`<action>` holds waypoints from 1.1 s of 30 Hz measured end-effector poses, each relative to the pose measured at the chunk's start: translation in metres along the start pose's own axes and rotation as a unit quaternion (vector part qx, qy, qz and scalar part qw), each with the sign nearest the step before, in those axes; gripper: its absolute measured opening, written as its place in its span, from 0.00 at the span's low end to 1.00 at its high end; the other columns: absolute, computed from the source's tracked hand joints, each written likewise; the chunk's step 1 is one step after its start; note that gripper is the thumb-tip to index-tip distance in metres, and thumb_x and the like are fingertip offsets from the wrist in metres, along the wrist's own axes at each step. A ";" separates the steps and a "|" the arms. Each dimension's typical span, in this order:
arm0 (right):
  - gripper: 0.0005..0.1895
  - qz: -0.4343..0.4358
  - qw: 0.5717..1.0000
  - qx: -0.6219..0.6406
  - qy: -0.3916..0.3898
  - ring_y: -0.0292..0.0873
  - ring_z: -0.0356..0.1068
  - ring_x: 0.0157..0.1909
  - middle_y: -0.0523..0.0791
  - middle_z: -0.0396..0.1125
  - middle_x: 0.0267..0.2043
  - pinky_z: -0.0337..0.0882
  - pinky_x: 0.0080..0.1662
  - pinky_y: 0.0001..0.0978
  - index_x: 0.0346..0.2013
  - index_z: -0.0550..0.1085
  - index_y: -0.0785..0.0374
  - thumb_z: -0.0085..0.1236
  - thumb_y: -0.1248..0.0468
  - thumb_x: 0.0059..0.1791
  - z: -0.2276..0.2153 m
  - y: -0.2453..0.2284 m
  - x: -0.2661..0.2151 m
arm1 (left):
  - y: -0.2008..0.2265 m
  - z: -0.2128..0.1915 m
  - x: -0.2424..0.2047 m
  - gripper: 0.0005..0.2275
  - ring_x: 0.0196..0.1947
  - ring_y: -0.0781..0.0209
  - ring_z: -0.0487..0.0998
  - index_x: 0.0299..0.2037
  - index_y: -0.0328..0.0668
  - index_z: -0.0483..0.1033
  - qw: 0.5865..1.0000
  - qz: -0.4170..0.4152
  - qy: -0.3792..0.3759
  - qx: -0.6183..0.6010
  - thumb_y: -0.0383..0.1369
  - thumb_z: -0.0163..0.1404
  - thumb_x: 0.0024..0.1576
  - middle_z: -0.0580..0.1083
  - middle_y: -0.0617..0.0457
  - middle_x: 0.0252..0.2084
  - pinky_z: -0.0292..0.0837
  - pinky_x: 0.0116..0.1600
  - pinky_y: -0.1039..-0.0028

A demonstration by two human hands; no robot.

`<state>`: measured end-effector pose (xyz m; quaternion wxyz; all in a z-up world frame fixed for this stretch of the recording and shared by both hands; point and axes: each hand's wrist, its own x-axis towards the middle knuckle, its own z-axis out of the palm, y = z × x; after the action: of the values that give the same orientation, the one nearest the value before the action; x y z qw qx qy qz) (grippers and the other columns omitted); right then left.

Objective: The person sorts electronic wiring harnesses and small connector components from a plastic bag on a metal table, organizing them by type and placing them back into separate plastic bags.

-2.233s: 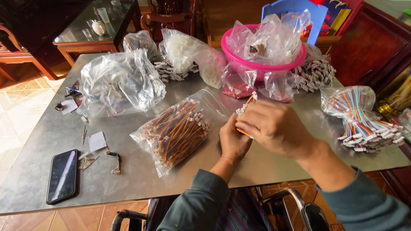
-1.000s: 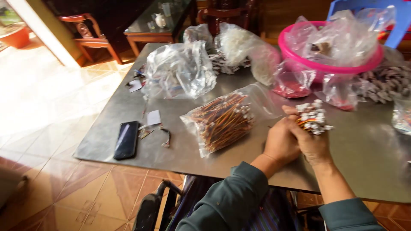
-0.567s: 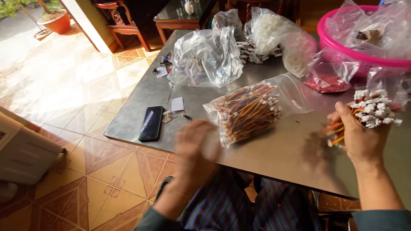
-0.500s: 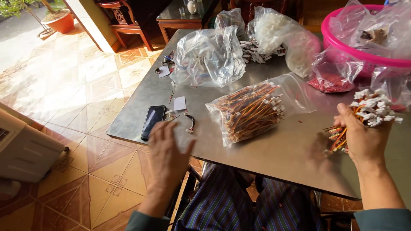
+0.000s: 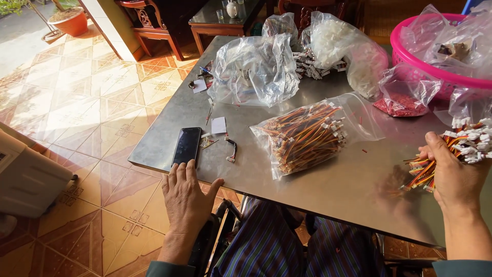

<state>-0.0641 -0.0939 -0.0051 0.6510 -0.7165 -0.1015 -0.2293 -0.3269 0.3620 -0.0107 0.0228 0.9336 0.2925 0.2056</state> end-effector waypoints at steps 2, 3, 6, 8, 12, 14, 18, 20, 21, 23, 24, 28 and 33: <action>0.20 -0.003 1.000 0.004 0.001 0.37 0.69 0.35 0.41 0.62 0.31 0.80 0.52 0.34 0.33 0.66 0.59 0.60 0.68 0.68 0.001 -0.002 0.000 | -0.003 0.003 0.001 0.42 0.71 0.44 0.61 0.67 0.42 0.63 1.000 0.002 -0.004 0.000 0.67 0.47 0.52 0.67 0.44 0.66 0.52 0.71 0.52; 0.21 -0.010 1.000 0.011 0.003 0.37 0.68 0.36 0.41 0.63 0.32 0.82 0.56 0.35 0.33 0.66 0.58 0.59 0.67 0.69 0.002 -0.003 0.002 | -0.004 0.005 0.002 0.43 0.69 0.43 0.62 0.68 0.41 0.62 1.000 0.003 -0.004 0.001 0.67 0.48 0.52 0.68 0.43 0.65 0.53 0.71 0.53; 0.17 -0.021 1.000 -0.003 0.022 0.39 0.73 0.38 0.42 0.65 0.32 0.79 0.46 0.33 0.35 0.69 0.60 0.61 0.70 0.68 0.010 -0.011 -0.001 | -0.004 0.003 0.005 0.41 0.67 0.42 0.65 0.65 0.42 0.65 1.000 0.006 -0.004 0.001 0.66 0.50 0.51 0.69 0.42 0.64 0.56 0.70 0.53; 0.16 0.008 1.000 0.001 0.016 0.36 0.71 0.35 0.43 0.66 0.31 0.76 0.42 0.29 0.36 0.67 0.59 0.62 0.71 0.65 0.018 -0.014 -0.005 | -0.003 -0.003 0.005 0.42 0.66 0.41 0.65 0.67 0.41 0.63 1.000 0.009 -0.010 0.006 0.65 0.50 0.51 0.69 0.39 0.63 0.56 0.68 0.52; 0.16 0.001 1.000 -0.021 0.014 0.36 0.68 0.32 0.45 0.66 0.32 0.71 0.35 0.28 0.34 0.67 0.63 0.59 0.72 0.64 0.016 -0.048 -0.010 | 0.059 -0.047 -0.001 0.28 0.60 0.50 0.69 0.61 0.45 0.69 0.966 0.159 0.158 -0.129 0.48 0.60 0.54 0.70 0.46 0.59 0.64 0.64 0.59; 0.14 0.005 0.999 -0.033 0.012 0.36 0.69 0.33 0.45 0.68 0.34 0.71 0.37 0.28 0.36 0.69 0.62 0.60 0.71 0.64 0.016 -0.047 -0.011 | 0.111 -0.073 -0.022 0.21 0.53 0.50 0.72 0.55 0.43 0.72 0.935 0.223 0.108 -0.253 0.42 0.60 0.55 0.74 0.47 0.52 0.66 0.58 0.61; 0.09 0.032 0.997 -0.075 0.002 0.36 0.72 0.33 0.45 0.71 0.34 0.72 0.35 0.28 0.36 0.75 0.64 0.66 0.68 0.58 0.026 -0.032 -0.013 | 0.196 -0.076 -0.052 0.23 0.50 0.45 0.74 0.60 0.41 0.68 0.817 0.380 -0.116 -0.418 0.42 0.53 0.58 0.74 0.45 0.50 0.67 0.56 0.60; 0.12 0.047 0.995 -0.087 -0.006 0.36 0.70 0.29 0.44 0.71 0.32 0.69 0.31 0.29 0.32 0.75 0.63 0.64 0.65 0.60 0.033 -0.067 -0.018 | 0.231 -0.066 -0.047 0.29 0.59 0.43 0.70 0.66 0.39 0.60 0.793 0.385 -0.127 -0.455 0.41 0.52 0.56 0.69 0.41 0.59 0.64 0.63 0.59; 0.16 0.068 0.992 -0.103 -0.017 0.37 0.67 0.25 0.43 0.71 0.30 0.66 0.26 0.31 0.29 0.74 0.62 0.62 0.63 0.61 0.036 -0.084 -0.022 | 0.249 -0.060 -0.047 0.35 0.67 0.42 0.66 0.71 0.37 0.52 0.767 0.386 -0.144 -0.493 0.39 0.50 0.54 0.64 0.38 0.68 0.60 0.70 0.58; 0.14 0.045 0.996 -0.073 -0.034 0.36 0.67 0.26 0.42 0.70 0.30 0.68 0.29 0.28 0.30 0.74 0.62 0.61 0.65 0.61 0.038 -0.098 -0.028 | 0.283 -0.041 -0.038 0.42 0.70 0.39 0.60 0.73 0.33 0.44 0.768 0.376 -0.137 -0.499 0.38 0.51 0.49 0.57 0.36 0.72 0.54 0.72 0.56; 0.13 0.023 0.998 -0.042 -0.052 0.34 0.67 0.27 0.41 0.70 0.31 0.70 0.32 0.26 0.31 0.74 0.62 0.60 0.67 0.61 0.041 -0.104 -0.030 | 0.300 -0.031 -0.032 0.48 0.73 0.36 0.54 0.75 0.30 0.37 0.771 0.365 -0.131 -0.505 0.37 0.51 0.44 0.50 0.34 0.77 0.49 0.75 0.55; 0.13 0.043 0.996 0.076 -0.023 0.32 0.67 0.35 0.39 0.66 0.33 0.71 0.42 0.23 0.32 0.68 0.57 0.62 0.72 0.56 0.052 -0.098 -0.032 | 0.341 -0.008 -0.019 0.56 0.68 0.30 0.64 0.74 0.23 0.27 0.725 0.331 -0.157 -0.583 0.37 0.55 0.39 0.59 0.34 0.73 0.59 0.68 0.54; 0.12 0.083 0.986 0.142 -0.031 0.37 0.71 0.32 0.42 0.67 0.28 0.76 0.43 0.26 0.29 0.70 0.58 0.62 0.71 0.54 0.051 -0.089 -0.024 | 0.348 -0.003 -0.009 0.40 0.40 0.25 0.77 0.73 0.57 0.42 0.736 0.226 -0.290 -0.569 0.32 0.45 0.47 0.75 0.42 0.49 0.68 0.42 0.51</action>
<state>-0.1149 -0.0281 0.0606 0.7591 -0.6298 -0.0937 -0.1356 -0.1478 0.0683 0.0456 0.5864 0.7995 -0.1191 0.0525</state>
